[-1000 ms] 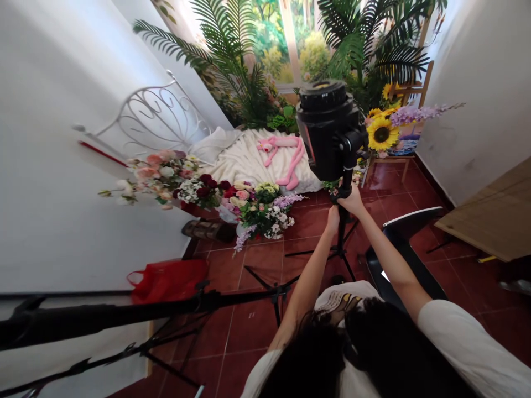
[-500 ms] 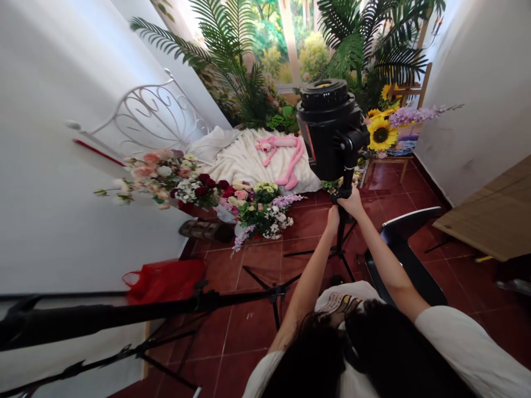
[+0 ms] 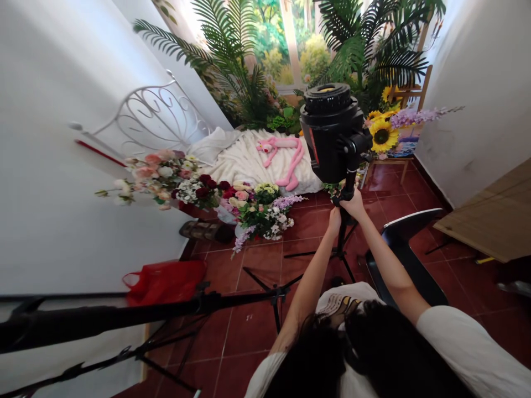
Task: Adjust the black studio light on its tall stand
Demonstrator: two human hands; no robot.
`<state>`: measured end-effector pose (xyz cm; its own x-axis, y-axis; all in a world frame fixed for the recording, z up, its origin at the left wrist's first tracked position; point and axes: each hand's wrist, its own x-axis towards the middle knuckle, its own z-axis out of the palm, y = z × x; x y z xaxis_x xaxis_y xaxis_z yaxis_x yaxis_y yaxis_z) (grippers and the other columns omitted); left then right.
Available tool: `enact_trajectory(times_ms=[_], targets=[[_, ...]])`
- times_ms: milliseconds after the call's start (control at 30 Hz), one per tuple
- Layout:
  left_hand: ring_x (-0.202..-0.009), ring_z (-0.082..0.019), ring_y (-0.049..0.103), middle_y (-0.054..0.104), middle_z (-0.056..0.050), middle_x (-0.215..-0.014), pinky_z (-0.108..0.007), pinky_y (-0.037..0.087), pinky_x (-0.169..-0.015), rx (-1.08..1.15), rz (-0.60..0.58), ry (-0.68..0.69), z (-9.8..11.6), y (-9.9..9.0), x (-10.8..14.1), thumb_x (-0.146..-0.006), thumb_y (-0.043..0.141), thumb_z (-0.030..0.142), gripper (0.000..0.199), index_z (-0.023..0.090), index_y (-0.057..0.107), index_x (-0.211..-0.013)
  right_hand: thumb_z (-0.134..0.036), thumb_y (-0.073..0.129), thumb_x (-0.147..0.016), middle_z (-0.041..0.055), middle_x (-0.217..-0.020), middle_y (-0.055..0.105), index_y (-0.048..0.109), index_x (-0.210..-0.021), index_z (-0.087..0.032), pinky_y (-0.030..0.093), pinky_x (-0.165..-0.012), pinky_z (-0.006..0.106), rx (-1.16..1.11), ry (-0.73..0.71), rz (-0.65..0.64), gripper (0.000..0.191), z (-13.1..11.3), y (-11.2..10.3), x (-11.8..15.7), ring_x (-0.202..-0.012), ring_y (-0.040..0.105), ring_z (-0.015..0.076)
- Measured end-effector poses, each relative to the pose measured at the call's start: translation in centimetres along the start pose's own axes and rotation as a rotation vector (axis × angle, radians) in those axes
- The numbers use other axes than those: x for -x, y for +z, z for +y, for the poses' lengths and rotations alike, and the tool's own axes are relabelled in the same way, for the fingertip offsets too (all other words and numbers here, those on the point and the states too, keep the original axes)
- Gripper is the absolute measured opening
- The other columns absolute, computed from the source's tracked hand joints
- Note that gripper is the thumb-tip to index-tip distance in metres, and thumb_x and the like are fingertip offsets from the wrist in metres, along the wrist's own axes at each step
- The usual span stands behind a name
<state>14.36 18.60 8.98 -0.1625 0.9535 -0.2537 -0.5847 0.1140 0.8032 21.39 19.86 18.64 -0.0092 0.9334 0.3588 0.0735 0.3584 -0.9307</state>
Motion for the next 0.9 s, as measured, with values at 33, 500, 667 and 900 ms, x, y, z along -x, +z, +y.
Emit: enact_trajectory(times_ms=[33,500,667,900], targets=[[-0.074,-0.013,0.065,0.069,-0.002,-0.073,-0.023,0.054,-0.073,0.004,-0.009,-0.002,0.0,0.0,0.0,-0.09,0.065,0.025,0.018,0.013,0.071,-0.079,-0.034,0.065,-0.056,-0.0053,-0.07,0.049,0.045,-0.083,-0.024,0.044,-0.066,0.03,-0.001,0.001,0.003,0.035,0.0,0.0,0.0,-0.066,0.047,0.0148],[-0.078,-0.014,0.066,0.07,-0.002,-0.074,-0.026,0.053,-0.083,-0.01,0.004,-0.02,-0.2,-0.3,-0.4,-0.089,0.064,0.023,0.017,0.012,0.071,-0.08,-0.037,0.07,-0.058,0.0004,-0.079,0.058,0.051,-0.09,-0.022,0.051,-0.079,0.037,0.026,0.03,0.077,0.04,0.4,0.3,0.5,-0.075,0.057,0.0201],[-0.077,-0.013,0.065,0.07,-0.001,-0.073,-0.025,0.053,-0.086,-0.024,-0.024,0.007,-1.3,-1.1,-1.3,-0.087,0.067,0.029,0.018,0.013,0.071,-0.08,-0.038,0.071,-0.069,0.0043,-0.093,0.066,0.054,-0.097,-0.022,0.053,-0.09,0.038,0.035,0.045,0.114,0.036,0.0,0.4,2.4,-0.097,0.064,0.0233],[-0.07,-0.013,0.064,0.069,-0.002,-0.07,-0.025,0.052,-0.076,-0.068,-0.068,-0.013,-0.6,-0.9,-0.5,-0.085,0.066,0.039,0.029,0.013,0.068,-0.072,-0.039,0.077,-0.075,0.0094,-0.119,0.067,0.055,-0.114,-0.024,0.053,-0.098,0.04,-0.023,0.074,0.106,0.047,-1.2,-2.3,6.1,-0.109,0.067,0.022]])
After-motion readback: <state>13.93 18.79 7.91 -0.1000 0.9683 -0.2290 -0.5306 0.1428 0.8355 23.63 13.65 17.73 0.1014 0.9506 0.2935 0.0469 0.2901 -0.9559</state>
